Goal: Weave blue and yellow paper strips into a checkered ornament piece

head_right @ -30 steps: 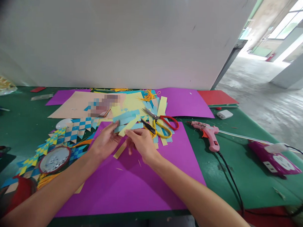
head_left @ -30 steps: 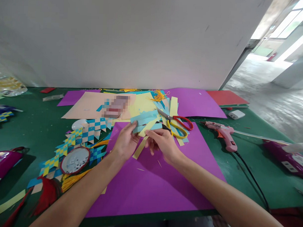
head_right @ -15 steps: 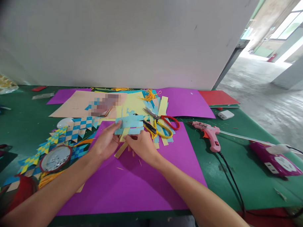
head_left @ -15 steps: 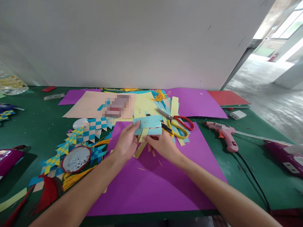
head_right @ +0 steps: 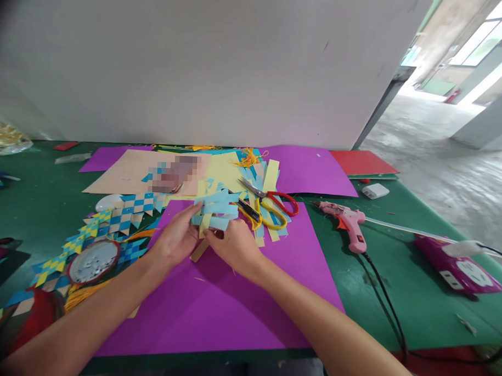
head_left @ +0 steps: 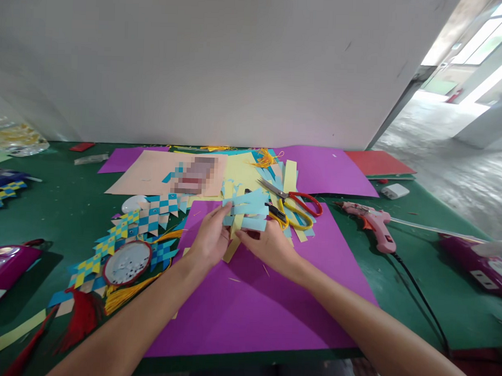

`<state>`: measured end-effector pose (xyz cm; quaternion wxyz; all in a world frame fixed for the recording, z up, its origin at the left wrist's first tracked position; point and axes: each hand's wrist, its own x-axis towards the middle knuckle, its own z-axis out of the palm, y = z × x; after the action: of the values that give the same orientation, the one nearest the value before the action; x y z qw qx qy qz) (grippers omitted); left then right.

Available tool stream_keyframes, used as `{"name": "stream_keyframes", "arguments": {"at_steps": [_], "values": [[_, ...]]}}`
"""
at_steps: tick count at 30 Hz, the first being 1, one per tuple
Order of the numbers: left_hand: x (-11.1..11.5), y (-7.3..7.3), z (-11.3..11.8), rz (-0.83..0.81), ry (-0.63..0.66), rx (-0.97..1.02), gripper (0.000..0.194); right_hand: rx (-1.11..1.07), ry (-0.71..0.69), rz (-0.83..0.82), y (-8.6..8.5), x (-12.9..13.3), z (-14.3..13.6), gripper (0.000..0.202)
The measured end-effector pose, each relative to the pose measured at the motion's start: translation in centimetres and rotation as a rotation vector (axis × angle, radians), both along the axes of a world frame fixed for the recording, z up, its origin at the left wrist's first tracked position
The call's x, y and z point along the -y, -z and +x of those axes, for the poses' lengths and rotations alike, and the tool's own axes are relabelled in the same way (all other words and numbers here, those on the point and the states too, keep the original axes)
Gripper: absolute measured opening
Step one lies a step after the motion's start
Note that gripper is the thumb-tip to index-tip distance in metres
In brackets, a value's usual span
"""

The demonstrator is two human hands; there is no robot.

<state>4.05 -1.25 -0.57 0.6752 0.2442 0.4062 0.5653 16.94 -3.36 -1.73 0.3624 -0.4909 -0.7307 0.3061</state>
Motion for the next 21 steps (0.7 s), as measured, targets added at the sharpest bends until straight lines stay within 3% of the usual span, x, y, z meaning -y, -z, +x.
{"name": "stream_keyframes", "arguments": {"at_steps": [11,16,21], "values": [[0.0,0.1,0.0,-0.053,-0.025,-0.019,0.01,0.097,-0.067,0.086,0.3,0.0,0.2,0.023],[0.0,0.0,0.0,-0.056,-0.013,-0.026,0.006,0.024,-0.038,-0.018,-0.6,0.1,0.1,0.025],[0.3,-0.5,-0.1,-0.043,0.048,-0.038,0.009,-0.117,-0.059,-0.242,-0.7,-0.1,0.3,0.026]]}}
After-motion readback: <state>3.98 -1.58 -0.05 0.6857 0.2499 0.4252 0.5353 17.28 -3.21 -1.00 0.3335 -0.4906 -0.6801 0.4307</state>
